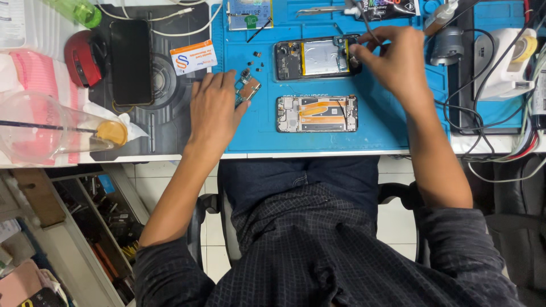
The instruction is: The person cleans a small circuit board using a brush, repeatedly brushing its surface and edges. The person holds the board in one hand and uses the brush with the other, turning the board to access different areas.
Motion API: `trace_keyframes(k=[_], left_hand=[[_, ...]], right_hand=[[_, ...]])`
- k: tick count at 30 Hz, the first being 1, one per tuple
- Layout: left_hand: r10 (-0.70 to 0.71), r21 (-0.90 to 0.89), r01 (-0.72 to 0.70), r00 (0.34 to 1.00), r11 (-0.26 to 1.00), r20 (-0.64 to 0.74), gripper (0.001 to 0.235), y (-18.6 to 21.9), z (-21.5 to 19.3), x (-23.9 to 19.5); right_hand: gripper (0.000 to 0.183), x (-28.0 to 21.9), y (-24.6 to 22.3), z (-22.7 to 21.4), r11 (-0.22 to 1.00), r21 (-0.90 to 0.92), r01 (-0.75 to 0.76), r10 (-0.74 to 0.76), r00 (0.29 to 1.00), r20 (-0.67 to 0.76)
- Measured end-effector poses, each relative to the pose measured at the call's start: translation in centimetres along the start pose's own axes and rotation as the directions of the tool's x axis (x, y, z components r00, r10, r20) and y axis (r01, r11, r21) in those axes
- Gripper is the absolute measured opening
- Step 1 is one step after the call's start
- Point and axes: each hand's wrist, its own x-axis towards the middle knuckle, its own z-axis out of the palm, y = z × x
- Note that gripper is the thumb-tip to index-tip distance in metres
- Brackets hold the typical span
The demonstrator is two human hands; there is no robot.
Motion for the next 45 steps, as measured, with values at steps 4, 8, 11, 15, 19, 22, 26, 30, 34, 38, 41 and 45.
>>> trace_keyframes(k=[4, 8, 11, 15, 19, 22, 26, 30, 34, 38, 41, 45], left_hand=[[0.028, -0.105, -0.034, 0.998, 0.994, -0.061, 0.056, 0.3, -0.6, 1.3], [0.100, -0.230, -0.153, 0.969, 0.961, -0.225, 0.040, 0.4, -1.3, 2.8], [0.055, -0.433, -0.176, 0.959, 0.884, -0.278, 0.036, 1.2, -0.7, 3.9], [0.103, -0.661, -0.209, 0.975, 0.721, -0.196, 0.031, 2.9, 1.3, 5.4], [0.149, -0.694, -0.277, 0.959, 0.664, -0.241, 0.049, 5.0, 3.5, 5.9], [0.183, -0.688, -0.354, 0.933, 0.634, -0.311, 0.074, 5.9, 4.3, 5.8], [0.218, -0.704, -0.362, 0.932, 0.610, -0.291, 0.088, 6.4, 4.8, 5.1], [0.209, -0.770, -0.309, 0.951, 0.559, -0.229, 0.088, 6.3, 4.3, 4.9], [0.180, -0.870, -0.042, 0.982, 0.491, 0.054, 0.092, 6.0, 3.2, 4.2], [0.221, -0.932, -0.165, 0.971, 0.324, -0.095, 0.084, 6.4, 3.0, 3.7], [0.222, -0.977, -0.070, 0.975, 0.203, -0.024, 0.073, 6.6, 3.6, 3.4], [0.157, -0.998, 0.066, 0.985, 0.016, 0.068, 0.061, 6.8, 4.6, 3.3]], right_hand=[[0.028, -0.1, -1.3, 1.4, 0.994, -0.108, 0.012, -0.009, 1.000, 0.027], [0.033, 0.5, -2.4, 2.2, 0.960, -0.279, -0.025, 0.043, 0.998, 0.056], [0.030, 1.0, -2.7, 2.4, 0.939, -0.340, -0.051, 0.071, 0.996, 0.047], [0.022, 1.6, -2.5, 2.7, 0.961, -0.261, -0.087, 0.095, 0.995, 0.019], [0.013, 2.3, -2.6, 1.9, 0.966, 0.214, -0.149, 0.120, 0.982, 0.143], [0.009, 1.8, -3.7, 1.0, 0.777, 0.559, -0.288, 0.170, 0.952, 0.254], [0.008, 0.9, -5.6, 0.6, 0.576, 0.682, -0.450, 0.252, 0.892, 0.375], [0.011, 0.5, -6.7, 0.6, 0.479, 0.716, -0.507, 0.256, 0.861, 0.439], [0.014, 0.1, -6.9, 0.3, 0.461, 0.690, -0.558, 0.266, 0.829, 0.492], [0.014, -0.4, -7.0, 0.1, 0.509, 0.663, -0.549, 0.282, 0.834, 0.475], [0.014, -0.7, -6.8, 0.1, 0.553, 0.648, -0.523, 0.276, 0.849, 0.450], [0.023, -1.0, -5.8, -0.6, 0.580, 0.599, -0.552, 0.274, 0.825, 0.495]])
